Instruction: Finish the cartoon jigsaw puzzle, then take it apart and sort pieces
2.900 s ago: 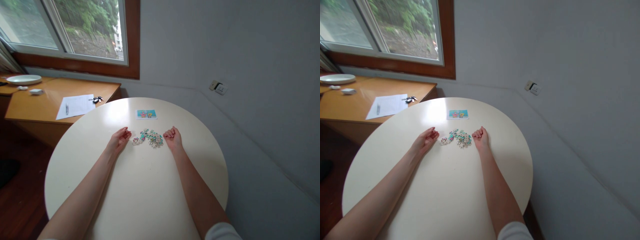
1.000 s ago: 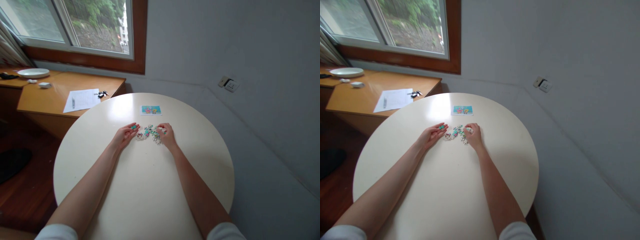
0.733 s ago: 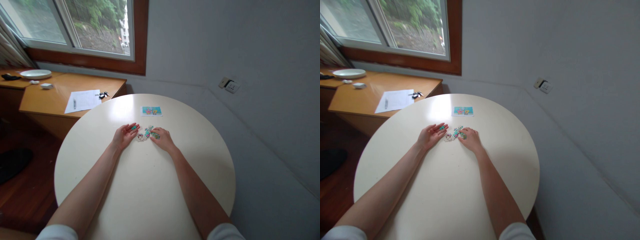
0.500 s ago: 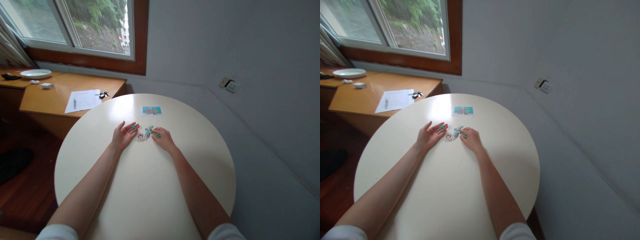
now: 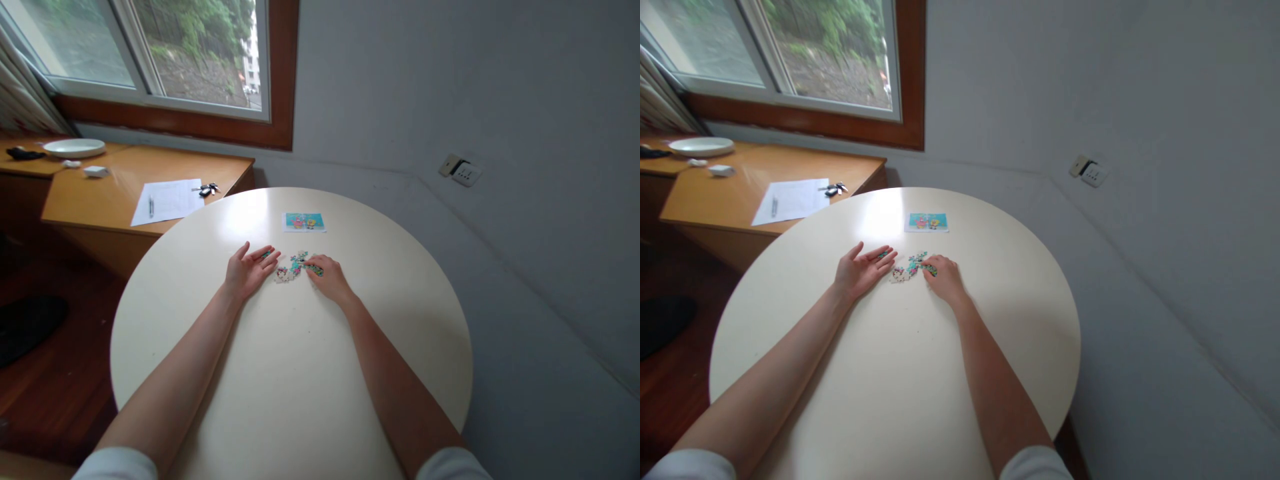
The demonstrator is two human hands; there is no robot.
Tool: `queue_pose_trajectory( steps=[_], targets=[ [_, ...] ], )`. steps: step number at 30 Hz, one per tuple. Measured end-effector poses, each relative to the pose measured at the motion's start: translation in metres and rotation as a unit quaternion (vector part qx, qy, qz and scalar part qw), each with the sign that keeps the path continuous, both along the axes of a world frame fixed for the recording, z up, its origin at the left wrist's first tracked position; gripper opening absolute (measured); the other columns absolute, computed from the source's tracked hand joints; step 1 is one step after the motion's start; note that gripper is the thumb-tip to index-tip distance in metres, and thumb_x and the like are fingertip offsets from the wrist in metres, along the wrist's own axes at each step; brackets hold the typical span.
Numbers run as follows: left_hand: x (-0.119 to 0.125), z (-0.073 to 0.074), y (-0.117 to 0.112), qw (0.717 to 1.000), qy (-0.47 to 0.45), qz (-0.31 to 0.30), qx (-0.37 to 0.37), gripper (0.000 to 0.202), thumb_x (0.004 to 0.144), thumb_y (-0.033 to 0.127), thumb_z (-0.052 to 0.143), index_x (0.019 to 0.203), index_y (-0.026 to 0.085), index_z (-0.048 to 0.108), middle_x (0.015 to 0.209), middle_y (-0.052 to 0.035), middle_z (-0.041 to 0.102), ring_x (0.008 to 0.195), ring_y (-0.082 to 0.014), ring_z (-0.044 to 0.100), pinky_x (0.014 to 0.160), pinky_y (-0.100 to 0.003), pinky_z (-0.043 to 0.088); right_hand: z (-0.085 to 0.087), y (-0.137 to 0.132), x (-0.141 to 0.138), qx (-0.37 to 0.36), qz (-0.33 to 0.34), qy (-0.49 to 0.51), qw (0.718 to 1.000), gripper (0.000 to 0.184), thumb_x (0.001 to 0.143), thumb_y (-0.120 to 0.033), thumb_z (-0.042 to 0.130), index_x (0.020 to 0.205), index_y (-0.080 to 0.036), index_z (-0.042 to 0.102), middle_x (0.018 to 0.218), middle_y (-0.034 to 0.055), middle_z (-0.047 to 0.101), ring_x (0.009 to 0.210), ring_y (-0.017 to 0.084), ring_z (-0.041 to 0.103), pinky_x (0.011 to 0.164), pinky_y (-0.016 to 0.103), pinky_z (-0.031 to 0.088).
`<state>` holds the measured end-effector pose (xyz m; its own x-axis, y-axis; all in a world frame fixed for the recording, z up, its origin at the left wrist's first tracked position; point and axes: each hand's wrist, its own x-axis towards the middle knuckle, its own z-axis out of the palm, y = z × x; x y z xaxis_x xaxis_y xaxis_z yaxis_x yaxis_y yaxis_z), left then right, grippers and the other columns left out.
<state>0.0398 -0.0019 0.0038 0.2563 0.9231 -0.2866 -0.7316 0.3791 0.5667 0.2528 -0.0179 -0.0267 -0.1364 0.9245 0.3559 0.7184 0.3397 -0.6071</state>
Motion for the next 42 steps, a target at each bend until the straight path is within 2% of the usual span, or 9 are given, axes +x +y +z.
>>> queue_pose_trajectory(
  steps=[8, 14, 17, 20, 22, 26, 29, 36, 42],
  targets=[
    [0.003, 0.002, 0.001, 0.999, -0.003, 0.037, -0.023, 0.039, 0.085, 0.035, 0.044, 0.096, 0.005, 0.065, 0.088, -0.0173, 0.066, 0.101, -0.0255, 0.061, 0.081, -0.033, 0.051, 0.01, -0.013, -0.012, 0.063, -0.054, -0.046, 0.995, 0.021, 0.079, -0.016, 0.052, 0.094, -0.023, 0.065, 0.101, 0.0067, 0.065, 0.102, 0.021, 0.056, 0.094, 0.041, 0.034],
    [0.004, 0.003, 0.001, 0.999, -0.012, 0.036, -0.025, 0.036, 0.086, 0.035, 0.044, 0.089, 0.006, 0.066, 0.086, -0.0154, 0.066, 0.096, -0.0229, 0.062, 0.083, -0.031, 0.049, 0.019, -0.029, -0.037, 0.076, -0.009, -0.135, 0.988, 0.031, 0.084, -0.031, 0.052, 0.115, -0.026, 0.058, 0.13, 0.0097, 0.052, 0.122, 0.024, 0.044, 0.104, 0.047, 0.019],
    [0.003, 0.002, 0.001, 0.999, -0.016, 0.034, -0.024, 0.036, 0.086, 0.036, 0.045, 0.09, 0.007, 0.066, 0.086, -0.0153, 0.066, 0.094, -0.0224, 0.062, 0.083, -0.032, 0.049, 0.015, -0.025, -0.03, 0.068, -0.074, -0.136, 0.986, 0.04, 0.087, -0.037, 0.047, 0.124, -0.023, 0.052, 0.137, 0.0134, 0.045, 0.129, 0.027, 0.036, 0.107, 0.051, 0.013],
    [0.002, 0.001, 0.003, 0.999, -0.023, 0.029, -0.022, 0.036, 0.086, 0.037, 0.044, 0.09, 0.007, 0.065, 0.084, -0.0144, 0.066, 0.092, -0.021, 0.063, 0.082, -0.03, 0.049, 0.007, -0.016, -0.013, 0.042, -0.168, -0.09, 0.981, 0.05, 0.088, -0.045, 0.041, 0.133, -0.022, 0.043, 0.142, 0.0153, 0.038, 0.133, 0.031, 0.028, 0.106, 0.053, 0.016],
    [0.001, -0.001, 0.004, 0.999, -0.028, 0.025, -0.023, 0.036, 0.086, 0.037, 0.044, 0.089, 0.008, 0.065, 0.084, -0.014, 0.066, 0.09, -0.0203, 0.063, 0.082, -0.03, 0.049, 0.003, -0.01, -0.006, -0.005, -0.18, -0.058, 0.982, 0.057, 0.088, -0.051, 0.038, 0.138, -0.025, 0.037, 0.144, 0.0143, 0.036, 0.134, 0.031, 0.027, 0.105, 0.054, 0.019],
    [0.0, -0.004, 0.008, 0.999, -0.038, 0.021, -0.024, 0.037, 0.086, 0.038, 0.044, 0.088, 0.007, 0.065, 0.085, -0.0139, 0.066, 0.089, -0.0201, 0.063, 0.082, -0.03, 0.048, 0.008, -0.005, -0.013, -0.091, -0.118, -0.124, 0.981, 0.063, 0.087, -0.06, 0.031, 0.143, -0.031, 0.025, 0.15, 0.0091, 0.024, 0.139, 0.03, 0.016, 0.108, 0.056, 0.013],
    [0.001, -0.007, 0.01, 0.999, -0.043, 0.018, -0.014, 0.036, 0.085, 0.038, 0.046, 0.087, 0.008, 0.065, 0.083, -0.0124, 0.065, 0.088, -0.0191, 0.062, 0.083, -0.029, 0.047, 0.018, -0.001, -0.028, -0.122, -0.064, -0.193, 0.971, 0.063, 0.086, -0.063, 0.03, 0.142, -0.036, 0.024, 0.152, 0.0052, 0.021, 0.14, 0.029, 0.012, 0.108, 0.058, 0.01],
    [0.006, -0.008, 0.014, 0.997, -0.006, 0.074, -0.013, 0.033, 0.088, 0.036, 0.045, 0.078, 0.012, 0.065, 0.081, -0.0067, 0.064, 0.085, -0.0129, 0.061, 0.08, -0.023, 0.044, 0.025, 0.0, -0.049, -0.094, 0.026, -0.258, 0.961, 0.051, 0.087, -0.056, 0.038, 0.133, -0.034, 0.045, 0.147, 0.0033, 0.034, 0.136, 0.029, 0.025, 0.109, 0.054, 0.016],
    [0.007, -0.008, 0.015, 0.998, 0.006, 0.068, 0.0, 0.035, 0.089, 0.036, 0.044, 0.075, 0.012, 0.065, 0.084, -0.0066, 0.065, 0.086, -0.0121, 0.061, 0.075, -0.02, 0.043, 0.024, -0.044, -0.051, -0.066, 0.093, -0.255, 0.96, 0.047, 0.089, -0.047, 0.041, 0.133, -0.032, 0.044, 0.145, 0.0041, 0.037, 0.136, 0.028, 0.027, 0.109, 0.052, 0.019]
  ],
)
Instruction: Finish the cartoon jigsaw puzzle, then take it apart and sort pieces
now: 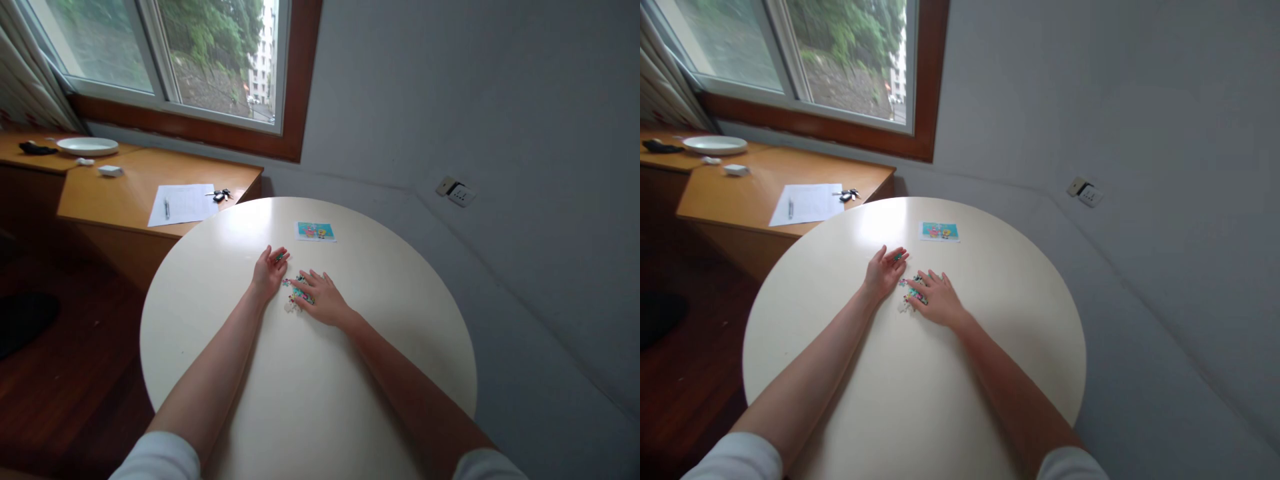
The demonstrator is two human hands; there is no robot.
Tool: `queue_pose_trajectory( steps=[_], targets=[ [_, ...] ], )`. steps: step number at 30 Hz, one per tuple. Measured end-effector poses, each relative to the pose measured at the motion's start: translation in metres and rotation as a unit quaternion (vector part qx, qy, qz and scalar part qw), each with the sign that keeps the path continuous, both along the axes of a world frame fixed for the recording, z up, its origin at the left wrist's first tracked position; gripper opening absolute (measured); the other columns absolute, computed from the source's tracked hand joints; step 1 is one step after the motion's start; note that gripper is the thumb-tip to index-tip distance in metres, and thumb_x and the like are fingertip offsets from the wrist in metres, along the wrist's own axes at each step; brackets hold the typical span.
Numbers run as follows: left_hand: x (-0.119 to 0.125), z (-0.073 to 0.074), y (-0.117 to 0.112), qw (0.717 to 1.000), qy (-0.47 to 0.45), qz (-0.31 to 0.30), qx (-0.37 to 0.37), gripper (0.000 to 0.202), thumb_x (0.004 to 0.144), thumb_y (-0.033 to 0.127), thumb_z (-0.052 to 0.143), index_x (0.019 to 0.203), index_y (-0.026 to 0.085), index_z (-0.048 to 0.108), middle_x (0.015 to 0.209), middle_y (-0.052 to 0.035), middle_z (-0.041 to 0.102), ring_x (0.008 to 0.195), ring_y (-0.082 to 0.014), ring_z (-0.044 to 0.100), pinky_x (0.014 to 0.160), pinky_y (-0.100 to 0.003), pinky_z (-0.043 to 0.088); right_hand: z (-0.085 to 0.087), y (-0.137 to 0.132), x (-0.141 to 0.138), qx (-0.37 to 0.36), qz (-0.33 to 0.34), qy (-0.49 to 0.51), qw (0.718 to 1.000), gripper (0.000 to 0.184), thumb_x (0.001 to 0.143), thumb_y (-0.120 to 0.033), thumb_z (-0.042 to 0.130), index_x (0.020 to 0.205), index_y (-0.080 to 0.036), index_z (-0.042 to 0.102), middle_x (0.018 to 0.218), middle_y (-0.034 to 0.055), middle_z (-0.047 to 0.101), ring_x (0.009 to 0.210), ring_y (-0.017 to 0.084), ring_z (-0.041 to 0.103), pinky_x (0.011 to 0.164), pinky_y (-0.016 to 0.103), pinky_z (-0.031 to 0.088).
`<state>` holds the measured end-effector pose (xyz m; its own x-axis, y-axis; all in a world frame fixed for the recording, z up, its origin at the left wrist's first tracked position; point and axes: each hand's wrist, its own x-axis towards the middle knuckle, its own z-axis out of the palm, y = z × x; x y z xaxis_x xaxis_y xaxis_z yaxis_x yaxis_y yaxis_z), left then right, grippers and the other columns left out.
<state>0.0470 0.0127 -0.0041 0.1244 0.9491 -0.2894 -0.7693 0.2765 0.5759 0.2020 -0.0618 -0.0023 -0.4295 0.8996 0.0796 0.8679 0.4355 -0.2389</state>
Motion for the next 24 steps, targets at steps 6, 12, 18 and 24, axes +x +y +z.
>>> queue_pose_trajectory(
  steps=[6, 12, 18, 24],
  targets=[
    [0.0, 0.0, -0.001, 1.0, 0.004, -0.011, 0.002, 0.037, 0.089, 0.038, 0.042, 0.075, 0.012, 0.066, 0.084, -0.0075, 0.066, 0.085, -0.0131, 0.062, 0.075, -0.021, 0.044, 0.006, -0.044, 0.007, -0.043, 0.043, 0.015, 0.998, 0.049, 0.087, -0.048, 0.045, 0.133, -0.031, 0.045, 0.147, 0.0054, 0.033, 0.138, 0.03, 0.023, 0.11, 0.054, 0.015],
    [-0.004, -0.001, 0.002, 1.0, -0.01, 0.026, 0.004, 0.036, 0.087, 0.037, 0.042, 0.078, 0.011, 0.065, 0.082, -0.0094, 0.066, 0.091, -0.0161, 0.063, 0.08, -0.024, 0.044, 0.02, -0.018, 0.004, -0.06, 0.029, 0.089, 0.994, 0.045, 0.092, -0.041, 0.036, 0.134, -0.026, 0.043, 0.146, 0.0068, 0.035, 0.137, 0.023, 0.027, 0.111, 0.051, 0.018],
    [-0.008, -0.001, 0.006, 0.998, -0.036, 0.051, -0.004, 0.036, 0.086, 0.037, 0.042, 0.083, 0.01, 0.065, 0.083, -0.0119, 0.066, 0.091, -0.0181, 0.063, 0.084, -0.027, 0.044, 0.012, 0.017, -0.018, -0.094, 0.109, 0.066, 0.987, 0.046, 0.094, -0.034, 0.032, 0.137, -0.021, 0.039, 0.145, 0.0085, 0.036, 0.138, 0.023, 0.024, 0.111, 0.053, 0.015],
    [-0.007, -0.002, 0.006, 0.999, -0.031, 0.04, 0.007, 0.032, 0.084, 0.036, 0.045, 0.09, 0.012, 0.064, 0.082, -0.0099, 0.065, 0.083, -0.0177, 0.063, 0.084, -0.03, 0.046, 0.011, -0.006, -0.004, -0.105, 0.148, 0.077, 0.98, 0.044, 0.096, -0.033, 0.023, 0.133, -0.024, 0.045, 0.142, 0.0056, 0.04, 0.137, 0.019, 0.028, 0.112, 0.05, 0.016]
  ],
)
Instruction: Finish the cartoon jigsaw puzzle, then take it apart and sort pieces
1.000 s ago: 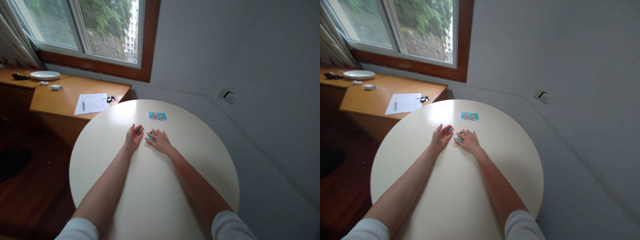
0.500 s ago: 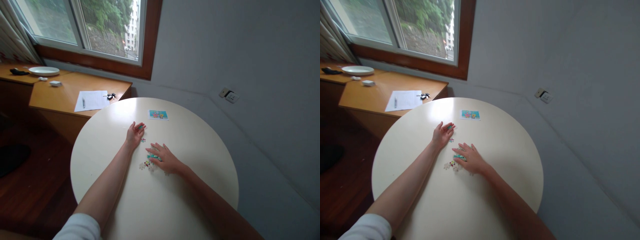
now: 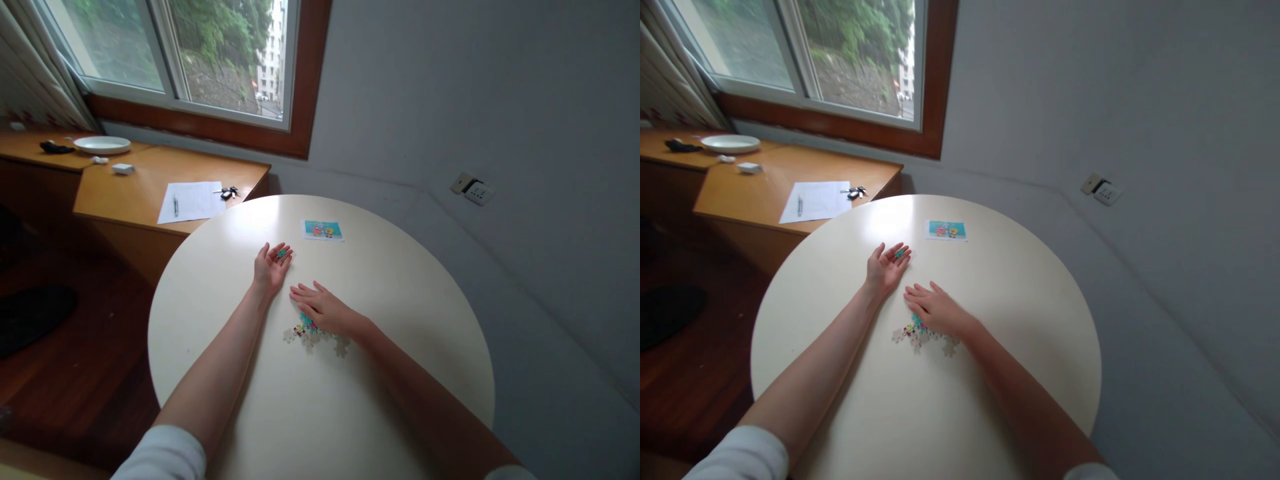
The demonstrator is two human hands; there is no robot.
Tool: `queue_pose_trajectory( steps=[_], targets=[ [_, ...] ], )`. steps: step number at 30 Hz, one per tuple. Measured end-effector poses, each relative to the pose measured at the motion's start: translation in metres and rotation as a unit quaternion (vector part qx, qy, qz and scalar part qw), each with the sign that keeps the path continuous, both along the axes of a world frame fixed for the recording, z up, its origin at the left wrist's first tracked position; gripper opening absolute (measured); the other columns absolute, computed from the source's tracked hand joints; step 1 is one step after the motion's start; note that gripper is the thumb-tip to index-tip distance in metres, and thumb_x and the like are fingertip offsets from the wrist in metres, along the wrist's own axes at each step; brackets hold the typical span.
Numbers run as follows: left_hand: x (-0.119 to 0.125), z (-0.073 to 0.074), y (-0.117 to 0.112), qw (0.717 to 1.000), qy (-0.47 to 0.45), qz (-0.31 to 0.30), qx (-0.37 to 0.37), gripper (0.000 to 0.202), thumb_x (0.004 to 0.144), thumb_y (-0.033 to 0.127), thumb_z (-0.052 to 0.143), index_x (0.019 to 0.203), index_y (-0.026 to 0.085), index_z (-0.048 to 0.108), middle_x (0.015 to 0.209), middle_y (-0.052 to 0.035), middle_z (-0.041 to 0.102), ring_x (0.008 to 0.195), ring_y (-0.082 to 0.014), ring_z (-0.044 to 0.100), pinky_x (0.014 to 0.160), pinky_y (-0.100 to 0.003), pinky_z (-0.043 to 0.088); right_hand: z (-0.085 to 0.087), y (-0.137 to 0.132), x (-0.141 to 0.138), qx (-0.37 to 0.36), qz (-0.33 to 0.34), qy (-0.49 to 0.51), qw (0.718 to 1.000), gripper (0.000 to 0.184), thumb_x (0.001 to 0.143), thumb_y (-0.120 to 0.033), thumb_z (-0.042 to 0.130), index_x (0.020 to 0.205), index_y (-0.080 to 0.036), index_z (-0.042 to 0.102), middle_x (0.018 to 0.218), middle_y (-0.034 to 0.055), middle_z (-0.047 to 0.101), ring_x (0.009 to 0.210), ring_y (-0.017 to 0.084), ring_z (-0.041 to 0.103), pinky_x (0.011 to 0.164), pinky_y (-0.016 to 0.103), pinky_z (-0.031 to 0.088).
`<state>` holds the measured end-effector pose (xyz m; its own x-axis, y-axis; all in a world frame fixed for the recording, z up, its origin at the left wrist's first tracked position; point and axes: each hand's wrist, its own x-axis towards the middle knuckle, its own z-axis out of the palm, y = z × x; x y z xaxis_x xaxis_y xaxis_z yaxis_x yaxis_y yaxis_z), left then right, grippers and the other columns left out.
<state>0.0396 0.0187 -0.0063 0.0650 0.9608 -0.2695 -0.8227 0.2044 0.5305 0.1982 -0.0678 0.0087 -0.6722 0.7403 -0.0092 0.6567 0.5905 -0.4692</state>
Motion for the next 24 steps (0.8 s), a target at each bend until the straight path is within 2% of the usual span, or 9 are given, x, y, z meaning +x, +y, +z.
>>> queue_pose_trajectory(
  steps=[6, 11, 14, 16, 20, 22, 24],
  targets=[
    [0.004, 0.0, -0.001, 0.999, 0.038, -0.009, 0.004, 0.028, 0.085, 0.034, 0.046, 0.084, 0.012, 0.064, 0.079, -0.0079, 0.066, 0.08, -0.0146, 0.064, 0.083, -0.026, 0.046, 0.01, -0.031, 0.015, -0.012, -0.003, -0.038, 0.999, 0.043, 0.095, -0.033, 0.027, 0.13, -0.022, 0.049, 0.141, 0.0079, 0.042, 0.134, 0.021, 0.034, 0.111, 0.048, 0.021],
    [0.007, -0.002, 0.001, 0.997, 0.079, -0.008, 0.014, 0.024, 0.083, 0.031, 0.05, 0.078, 0.012, 0.065, 0.08, -0.0085, 0.067, 0.084, -0.015, 0.064, 0.085, -0.027, 0.046, 0.015, -0.045, 0.019, -0.012, 0.002, -0.03, 0.999, 0.04, 0.094, -0.032, 0.031, 0.127, -0.024, 0.053, 0.138, 0.0058, 0.046, 0.13, 0.021, 0.04, 0.11, 0.046, 0.026],
    [0.009, -0.005, 0.002, 0.992, 0.122, 0.0, 0.018, 0.01, 0.075, 0.015, 0.055, 0.078, 0.012, 0.065, 0.081, -0.0085, 0.067, 0.087, -0.0159, 0.064, 0.089, -0.03, 0.046, 0.014, -0.032, 0.031, -0.011, -0.028, 0.037, 0.999, 0.04, 0.094, -0.033, 0.031, 0.123, -0.024, 0.057, 0.127, 0.0039, 0.058, 0.12, 0.019, 0.052, 0.109, 0.044, 0.031],
    [0.011, -0.007, 0.001, 0.988, 0.149, 0.008, 0.03, 0.017, 0.071, 0.003, 0.054, 0.081, 0.011, 0.065, 0.081, -0.0084, 0.068, 0.088, -0.0154, 0.065, 0.092, -0.03, 0.045, 0.006, -0.012, 0.042, 0.007, -0.103, 0.111, 0.988, 0.04, 0.092, -0.035, 0.034, 0.121, -0.022, 0.058, 0.126, 0.0047, 0.059, 0.119, 0.019, 0.053, 0.109, 0.043, 0.032],
    [0.014, -0.01, -0.001, 0.98, 0.187, 0.012, 0.064, 0.023, 0.069, -0.004, 0.053, 0.082, 0.011, 0.065, 0.081, -0.0072, 0.068, 0.091, -0.0153, 0.064, 0.095, -0.032, 0.044, -0.02, 0.026, 0.061, 0.016, -0.275, 0.258, 0.926, 0.044, 0.089, -0.044, 0.037, 0.113, -0.018, 0.064, 0.12, 0.007, 0.063, 0.115, 0.021, 0.056, 0.105, 0.043, 0.038],
    [0.015, -0.01, -0.002, 0.976, 0.205, 0.002, 0.07, 0.021, 0.07, -0.003, 0.056, 0.083, 0.011, 0.065, 0.081, -0.0068, 0.068, 0.09, -0.0153, 0.065, 0.096, -0.033, 0.044, -0.03, 0.033, 0.065, 0.014, -0.284, 0.286, 0.915, 0.045, 0.088, -0.046, 0.039, 0.109, -0.017, 0.066, 0.116, 0.0084, 0.065, 0.112, 0.02, 0.058, 0.103, 0.041, 0.04],
    [0.015, -0.01, -0.003, 0.973, 0.219, -0.007, 0.073, 0.02, 0.071, -0.001, 0.058, 0.085, 0.011, 0.065, 0.082, -0.0066, 0.068, 0.086, -0.0146, 0.066, 0.095, -0.033, 0.044, -0.033, 0.032, 0.066, 0.027, -0.251, 0.272, 0.929, 0.038, 0.084, -0.044, 0.048, 0.103, -0.017, 0.068, 0.112, 0.0091, 0.066, 0.109, 0.02, 0.059, 0.101, 0.04, 0.041]
  ],
)
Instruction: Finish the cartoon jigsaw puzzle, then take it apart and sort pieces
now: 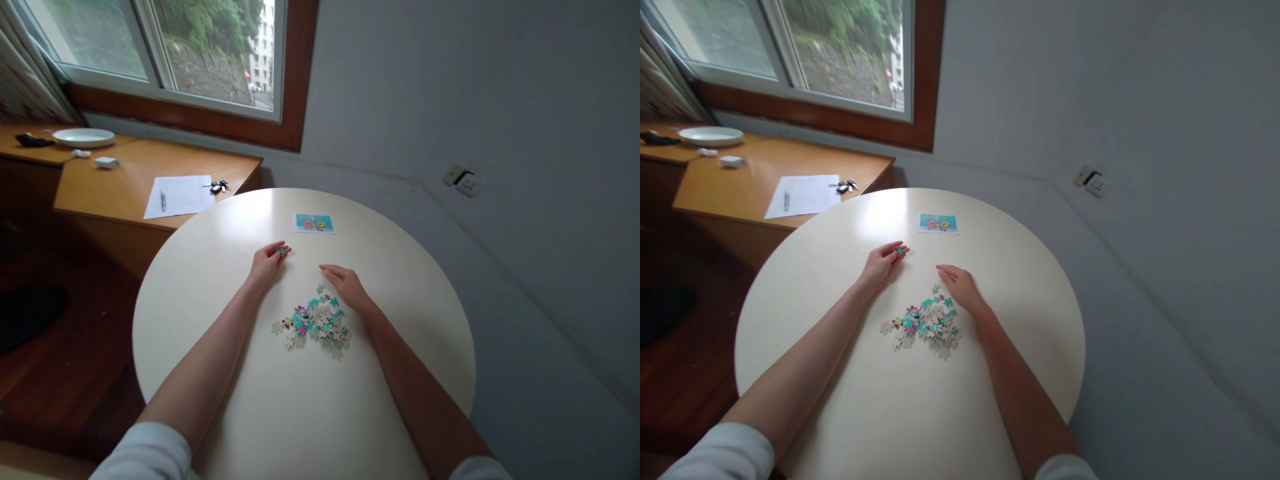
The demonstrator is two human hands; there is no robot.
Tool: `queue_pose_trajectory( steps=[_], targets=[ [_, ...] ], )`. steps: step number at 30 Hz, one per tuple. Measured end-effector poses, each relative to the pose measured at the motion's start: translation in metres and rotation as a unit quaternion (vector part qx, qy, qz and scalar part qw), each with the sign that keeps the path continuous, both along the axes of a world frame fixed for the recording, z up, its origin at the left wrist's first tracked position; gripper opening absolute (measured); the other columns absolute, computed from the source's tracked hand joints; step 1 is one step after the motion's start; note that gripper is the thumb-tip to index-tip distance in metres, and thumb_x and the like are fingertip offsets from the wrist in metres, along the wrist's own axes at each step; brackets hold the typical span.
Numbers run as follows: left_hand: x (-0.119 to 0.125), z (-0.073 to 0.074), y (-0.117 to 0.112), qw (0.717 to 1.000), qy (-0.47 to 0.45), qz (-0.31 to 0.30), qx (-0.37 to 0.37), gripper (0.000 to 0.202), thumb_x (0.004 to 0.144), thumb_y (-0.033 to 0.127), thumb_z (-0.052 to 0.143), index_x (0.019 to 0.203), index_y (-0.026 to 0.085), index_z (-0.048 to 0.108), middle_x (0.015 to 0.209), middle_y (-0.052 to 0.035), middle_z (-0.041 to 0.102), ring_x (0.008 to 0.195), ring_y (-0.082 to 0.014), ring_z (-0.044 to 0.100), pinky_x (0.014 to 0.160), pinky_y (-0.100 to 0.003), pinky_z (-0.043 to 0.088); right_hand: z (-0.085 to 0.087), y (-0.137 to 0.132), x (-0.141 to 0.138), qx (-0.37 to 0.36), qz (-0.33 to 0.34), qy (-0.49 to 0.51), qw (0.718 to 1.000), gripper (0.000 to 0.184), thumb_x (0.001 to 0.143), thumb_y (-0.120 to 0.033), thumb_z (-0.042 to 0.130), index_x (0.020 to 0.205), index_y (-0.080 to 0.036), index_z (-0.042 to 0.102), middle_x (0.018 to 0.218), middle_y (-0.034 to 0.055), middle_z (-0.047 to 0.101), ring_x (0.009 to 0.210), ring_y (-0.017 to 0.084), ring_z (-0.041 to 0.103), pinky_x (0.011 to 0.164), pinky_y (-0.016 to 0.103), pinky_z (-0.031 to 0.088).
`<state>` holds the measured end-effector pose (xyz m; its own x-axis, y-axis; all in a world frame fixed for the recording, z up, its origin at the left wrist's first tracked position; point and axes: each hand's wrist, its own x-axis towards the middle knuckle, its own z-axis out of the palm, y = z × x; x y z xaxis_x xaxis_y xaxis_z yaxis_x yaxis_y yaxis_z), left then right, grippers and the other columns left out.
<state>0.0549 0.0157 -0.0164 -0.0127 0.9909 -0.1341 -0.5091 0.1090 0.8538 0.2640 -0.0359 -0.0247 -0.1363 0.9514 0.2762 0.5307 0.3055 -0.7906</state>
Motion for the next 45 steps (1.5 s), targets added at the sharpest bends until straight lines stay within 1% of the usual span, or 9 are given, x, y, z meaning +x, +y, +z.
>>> queue_pose_trajectory(
  steps=[3, 8, 15, 20, 25, 30, 34, 37, 45],
  targets=[
    [0.001, 0.0, -0.001, 1.0, 0.013, -0.003, 0.013, 0.019, 0.071, 0.002, 0.06, 0.087, 0.012, 0.065, 0.082, -0.0059, 0.069, 0.081, -0.0139, 0.066, 0.094, -0.034, 0.046, 0.003, -0.007, 0.0, 0.021, 0.045, -0.036, 0.998, 0.027, 0.076, -0.035, 0.061, 0.095, -0.018, 0.071, 0.111, 0.0096, 0.066, 0.107, 0.02, 0.06, 0.099, 0.038, 0.043],
    [0.006, -0.004, -0.003, 0.998, 0.055, 0.007, 0.043, 0.015, 0.069, 0.007, 0.065, 0.083, 0.012, 0.065, 0.079, -0.0055, 0.069, 0.076, -0.0152, 0.067, 0.088, -0.035, 0.048, 0.009, -0.009, 0.003, 0.001, 0.072, -0.031, 0.997, 0.026, 0.069, -0.03, 0.069, 0.092, -0.019, 0.071, 0.111, 0.0088, 0.066, 0.107, 0.02, 0.06, 0.097, 0.036, 0.044],
    [0.01, -0.011, -0.004, 0.987, 0.13, 0.029, 0.085, 0.016, 0.064, 0.01, 0.071, 0.079, 0.016, 0.066, 0.075, -0.0049, 0.069, 0.073, -0.0173, 0.066, 0.081, -0.032, 0.048, 0.004, -0.008, 0.001, 0.021, 0.049, -0.045, 0.998, 0.017, 0.07, -0.026, 0.069, 0.085, -0.02, 0.071, 0.105, 0.0065, 0.067, 0.101, 0.019, 0.061, 0.094, 0.034, 0.045],
    [0.009, -0.006, -0.009, 0.984, 0.14, 0.038, 0.101, 0.014, 0.064, 0.017, 0.073, 0.072, 0.014, 0.063, 0.068, -0.0042, 0.066, 0.068, -0.0182, 0.066, 0.076, -0.034, 0.05, 0.004, -0.009, -0.001, 0.044, 0.048, -0.053, 0.996, 0.015, 0.073, -0.025, 0.066, 0.085, -0.018, 0.071, 0.103, 0.0083, 0.066, 0.098, 0.018, 0.062, 0.091, 0.033, 0.046],
    [0.008, -0.003, -0.012, 0.984, 0.132, 0.035, 0.114, 0.02, 0.06, 0.023, 0.076, 0.068, 0.015, 0.06, 0.061, -0.0028, 0.065, 0.063, -0.0173, 0.065, 0.071, -0.033, 0.051, 0.003, -0.009, 0.0, 0.048, 0.054, -0.061, 0.996, 0.022, 0.068, -0.029, 0.072, 0.087, -0.018, 0.07, 0.104, 0.0085, 0.065, 0.097, 0.019, 0.062, 0.091, 0.034, 0.046],
    [0.004, -0.008, -0.008, 0.98, 0.162, 0.062, 0.102, 0.016, 0.067, 0.027, 0.071, 0.073, 0.016, 0.061, 0.067, -0.0036, 0.066, 0.064, -0.0168, 0.065, 0.072, -0.032, 0.048, 0.0, -0.008, 0.0, 0.063, 0.033, -0.062, 0.996, 0.019, 0.068, -0.029, 0.072, 0.082, -0.017, 0.069, 0.099, 0.0082, 0.065, 0.093, 0.019, 0.062, 0.088, 0.034, 0.047],
    [0.002, -0.011, -0.009, 0.958, 0.257, 0.063, 0.111, 0.006, 0.07, 0.021, 0.067, 0.075, 0.019, 0.064, 0.068, -0.0033, 0.068, 0.07, -0.0174, 0.064, 0.076, -0.03, 0.045, -0.002, -0.007, 0.0, 0.077, 0.002, -0.07, 0.995, 0.014, 0.068, -0.028, 0.072, 0.078, -0.019, 0.068, 0.093, 0.0066, 0.066, 0.089, 0.019, 0.062, 0.085, 0.035, 0.048],
    [0.003, -0.011, -0.011, 0.944, 0.305, 0.06, 0.114, 0.009, 0.068, 0.012, 0.066, 0.071, 0.021, 0.066, 0.066, -0.0025, 0.067, 0.069, -0.0175, 0.062, 0.077, -0.029, 0.044, -0.002, -0.007, 0.0, 0.078, -0.009, -0.078, 0.994, 0.013, 0.068, -0.028, 0.072, 0.077, -0.019, 0.068, 0.092, 0.0063, 0.066, 0.088, 0.019, 0.062, 0.085, 0.035, 0.048],
    [-0.003, -0.004, -0.015, 0.952, 0.284, 0.061, 0.101, 0.023, 0.058, 0.0, 0.065, 0.062, 0.022, 0.065, 0.063, -0.0006, 0.063, 0.068, -0.0178, 0.055, 0.082, -0.027, 0.043, -0.003, -0.006, 0.001, 0.077, -0.005, -0.07, 0.995, 0.014, 0.068, -0.029, 0.071, 0.075, -0.019, 0.065, 0.09, 0.0057, 0.066, 0.087, 0.019, 0.061, 0.084, 0.035, 0.047]
  ],
)
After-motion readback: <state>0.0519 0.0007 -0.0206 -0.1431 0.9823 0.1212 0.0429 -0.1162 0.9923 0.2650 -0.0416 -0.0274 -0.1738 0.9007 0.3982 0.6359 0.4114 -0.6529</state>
